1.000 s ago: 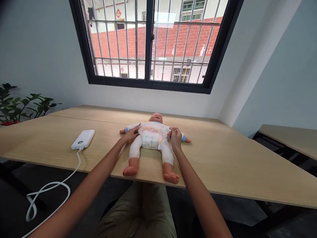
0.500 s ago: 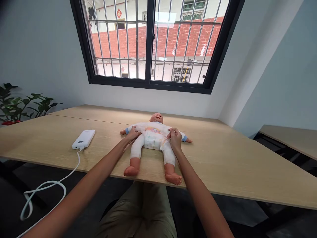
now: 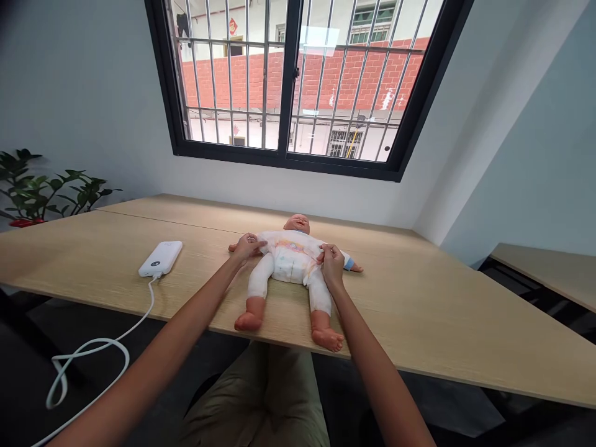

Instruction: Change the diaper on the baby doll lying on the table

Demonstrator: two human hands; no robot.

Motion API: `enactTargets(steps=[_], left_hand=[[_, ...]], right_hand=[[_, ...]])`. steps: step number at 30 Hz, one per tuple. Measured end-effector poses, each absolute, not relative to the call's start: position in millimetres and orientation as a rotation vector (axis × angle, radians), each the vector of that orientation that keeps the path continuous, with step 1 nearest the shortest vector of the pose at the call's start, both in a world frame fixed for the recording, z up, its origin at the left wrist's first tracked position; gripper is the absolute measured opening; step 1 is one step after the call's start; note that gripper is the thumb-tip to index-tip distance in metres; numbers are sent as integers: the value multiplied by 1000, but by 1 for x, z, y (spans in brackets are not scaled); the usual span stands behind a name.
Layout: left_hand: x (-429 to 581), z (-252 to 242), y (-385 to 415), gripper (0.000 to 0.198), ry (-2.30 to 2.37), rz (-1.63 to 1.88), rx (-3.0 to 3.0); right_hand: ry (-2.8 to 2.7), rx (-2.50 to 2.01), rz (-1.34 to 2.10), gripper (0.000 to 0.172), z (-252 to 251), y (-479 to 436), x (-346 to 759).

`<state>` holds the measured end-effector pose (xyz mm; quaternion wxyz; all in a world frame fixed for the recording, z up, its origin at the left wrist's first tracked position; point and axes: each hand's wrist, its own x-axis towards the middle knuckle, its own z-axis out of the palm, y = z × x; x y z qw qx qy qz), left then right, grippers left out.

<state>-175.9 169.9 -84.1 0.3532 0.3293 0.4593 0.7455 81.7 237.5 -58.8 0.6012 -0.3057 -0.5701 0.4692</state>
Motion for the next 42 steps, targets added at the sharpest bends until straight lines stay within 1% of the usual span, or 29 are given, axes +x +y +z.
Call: enactTargets(steps=[3,6,9,11,13,15,16,18,21,24,29,32,34,38,42], left_hand=[[-183,-82,168,41,1153,1992,742],[-188,-81,165,27,1104,1999,668],[-189,-81,161,16,1057,1994,629],[-189,-80,160,12,1037,2001,614],[-189,-78,159,11,1032,2015,599],[-189,-77,158,16,1035,2038,588],[-189,-77,158,21,1038,2051,583],[-189,-77,159,31,1039,2079,577],[-190,-78,160,44,1035,2120,565],[-191,-76,160,50,1023,2129,565],[-187,-68,152,47,935,2014,668],[-183,-63,146,45,885,1990,725],[-181,-62,145,47,854,1995,752],[-179,-61,152,44,830,1981,775],[-173,-62,161,42,857,1937,810]], right_hand=[[-1343,-663,1022,23,-52,233,80],[-1447,-598,976,21,-43,228,68],[-1780,-524,876,21,-33,220,43],[-2127,-448,660,19,-26,212,21],[-2458,-365,332,15,-20,204,-1],[-2677,-331,40,14,-17,200,-22],[-2748,-346,-49,15,-16,200,-30],[-2827,-424,-115,16,-16,205,-42],[-2829,-617,-71,16,-19,217,-50],[-2777,-782,-13,21,-24,227,-52],[-2694,-806,7,18,-33,230,-55],[-2457,-779,62,30,-36,230,-52],[-2289,-730,141,34,-35,230,-45],[-2276,-640,350,19,-32,223,-31],[-2407,-747,409,18,-34,214,-28]])
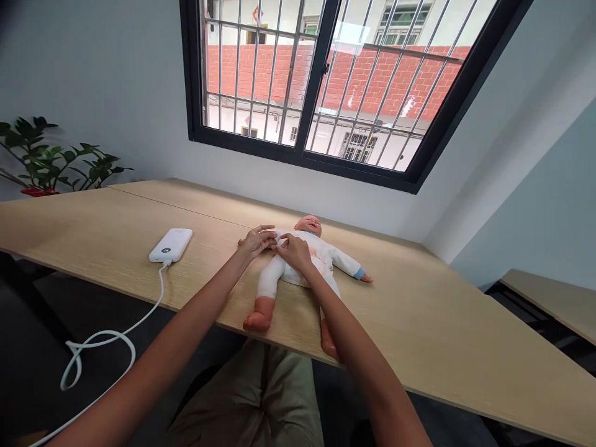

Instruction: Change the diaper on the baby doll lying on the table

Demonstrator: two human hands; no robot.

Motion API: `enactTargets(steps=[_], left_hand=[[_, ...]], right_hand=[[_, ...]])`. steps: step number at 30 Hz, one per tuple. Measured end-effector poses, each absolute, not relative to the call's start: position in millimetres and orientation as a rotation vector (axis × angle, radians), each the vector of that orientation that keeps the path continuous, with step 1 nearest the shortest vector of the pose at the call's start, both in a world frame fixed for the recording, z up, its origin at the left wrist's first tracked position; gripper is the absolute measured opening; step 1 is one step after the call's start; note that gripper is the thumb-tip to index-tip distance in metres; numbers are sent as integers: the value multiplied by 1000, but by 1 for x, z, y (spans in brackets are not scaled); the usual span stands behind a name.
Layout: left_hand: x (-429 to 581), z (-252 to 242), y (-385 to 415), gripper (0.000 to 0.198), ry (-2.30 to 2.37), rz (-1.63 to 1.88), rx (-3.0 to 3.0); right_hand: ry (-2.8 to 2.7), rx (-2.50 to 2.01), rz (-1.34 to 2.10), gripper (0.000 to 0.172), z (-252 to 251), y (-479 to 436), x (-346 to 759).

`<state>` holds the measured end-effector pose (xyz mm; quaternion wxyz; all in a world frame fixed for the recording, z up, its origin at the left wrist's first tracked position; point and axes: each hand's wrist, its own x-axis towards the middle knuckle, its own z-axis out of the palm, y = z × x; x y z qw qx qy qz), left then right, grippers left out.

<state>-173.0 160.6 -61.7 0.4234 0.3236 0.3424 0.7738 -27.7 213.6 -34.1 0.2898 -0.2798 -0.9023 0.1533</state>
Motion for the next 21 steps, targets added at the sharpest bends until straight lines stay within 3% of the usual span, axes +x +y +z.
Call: enactTargets(steps=[6,8,14,21], left_hand=[[-158,-61,161,39,881,1906,975],[-155,-59,159,39,879,1926,1011],[-153,-63,160,40,958,1928,1173],[-153,-80,173,37,1165,1750,1417]], right_hand=[[-2368,-812,244,16,-43,217,-34],[-2299,-774,320,9,-44,220,-33],[-2056,-765,687,22,-43,223,-26],[-1965,-856,765,16,-38,220,-20]])
